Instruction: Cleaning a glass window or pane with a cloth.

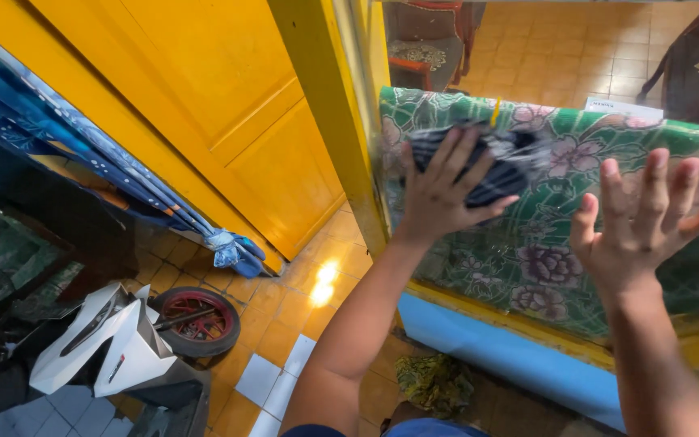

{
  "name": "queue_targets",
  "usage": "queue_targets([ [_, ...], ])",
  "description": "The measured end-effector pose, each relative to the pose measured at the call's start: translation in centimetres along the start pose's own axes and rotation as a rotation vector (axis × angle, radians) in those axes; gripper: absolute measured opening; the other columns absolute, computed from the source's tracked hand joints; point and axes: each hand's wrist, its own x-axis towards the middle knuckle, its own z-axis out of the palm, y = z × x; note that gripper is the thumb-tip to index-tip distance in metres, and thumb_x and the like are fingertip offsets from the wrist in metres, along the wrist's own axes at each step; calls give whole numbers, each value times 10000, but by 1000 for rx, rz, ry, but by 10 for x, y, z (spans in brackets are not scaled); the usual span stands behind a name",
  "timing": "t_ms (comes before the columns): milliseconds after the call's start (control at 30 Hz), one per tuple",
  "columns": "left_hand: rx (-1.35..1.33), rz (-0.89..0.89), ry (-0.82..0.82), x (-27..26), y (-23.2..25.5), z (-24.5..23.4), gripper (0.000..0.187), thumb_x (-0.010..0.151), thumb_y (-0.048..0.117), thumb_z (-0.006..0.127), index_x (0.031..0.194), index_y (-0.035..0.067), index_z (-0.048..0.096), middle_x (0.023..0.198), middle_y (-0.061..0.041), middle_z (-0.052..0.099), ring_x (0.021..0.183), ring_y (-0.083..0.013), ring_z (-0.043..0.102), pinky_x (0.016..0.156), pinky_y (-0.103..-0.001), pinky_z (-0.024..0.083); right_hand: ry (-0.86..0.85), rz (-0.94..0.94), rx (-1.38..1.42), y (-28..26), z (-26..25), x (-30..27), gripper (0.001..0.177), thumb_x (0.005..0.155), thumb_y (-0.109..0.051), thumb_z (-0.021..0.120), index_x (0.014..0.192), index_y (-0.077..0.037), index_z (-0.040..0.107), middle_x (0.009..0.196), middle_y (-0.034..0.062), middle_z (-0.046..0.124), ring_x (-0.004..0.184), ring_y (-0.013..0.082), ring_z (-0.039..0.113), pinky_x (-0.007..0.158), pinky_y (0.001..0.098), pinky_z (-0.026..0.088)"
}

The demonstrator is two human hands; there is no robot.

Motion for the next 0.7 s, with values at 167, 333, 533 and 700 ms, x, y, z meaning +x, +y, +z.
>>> queue_targets([
  [167,81,-201,-9,-9,-21,-12,983,936,817,513,1672,254,185,1719,-157,198,1624,-340,215,1305,-642,30,54,26,47,-7,-6,4,597,1111,-423,467,1698,-318,443,1763,28,271,1628,276,232,1232,702,-18],
  [333,33,-339,138,40,2,-16,959,977,763,483,1685,198,170,1730,-196,192,1621,-377,211,1324,-613,101,20,22,124,-7,-8,1,603,1106,-408,501,1703,-337,454,1756,37,309,1620,289,254,1224,710,-4],
  [533,-11,-49,17,-19,9,9,950,987,756,569,1666,214,185,1710,-172,224,1613,-355,253,1333,-617,108,-1,3,148,-4,-5,-1,575,1100,-411,517,1664,-321,446,1760,57,325,1628,303,260,1218,728,-1],
  [700,12,-138,45,-32,-17,5,948,956,766,550,1653,239,184,1695,-191,253,1598,-376,269,1333,-636,100,21,-21,119,-2,-1,-4,584,1074,-408,519,1648,-315,470,1756,61,347,1619,309,280,1216,725,10],
])
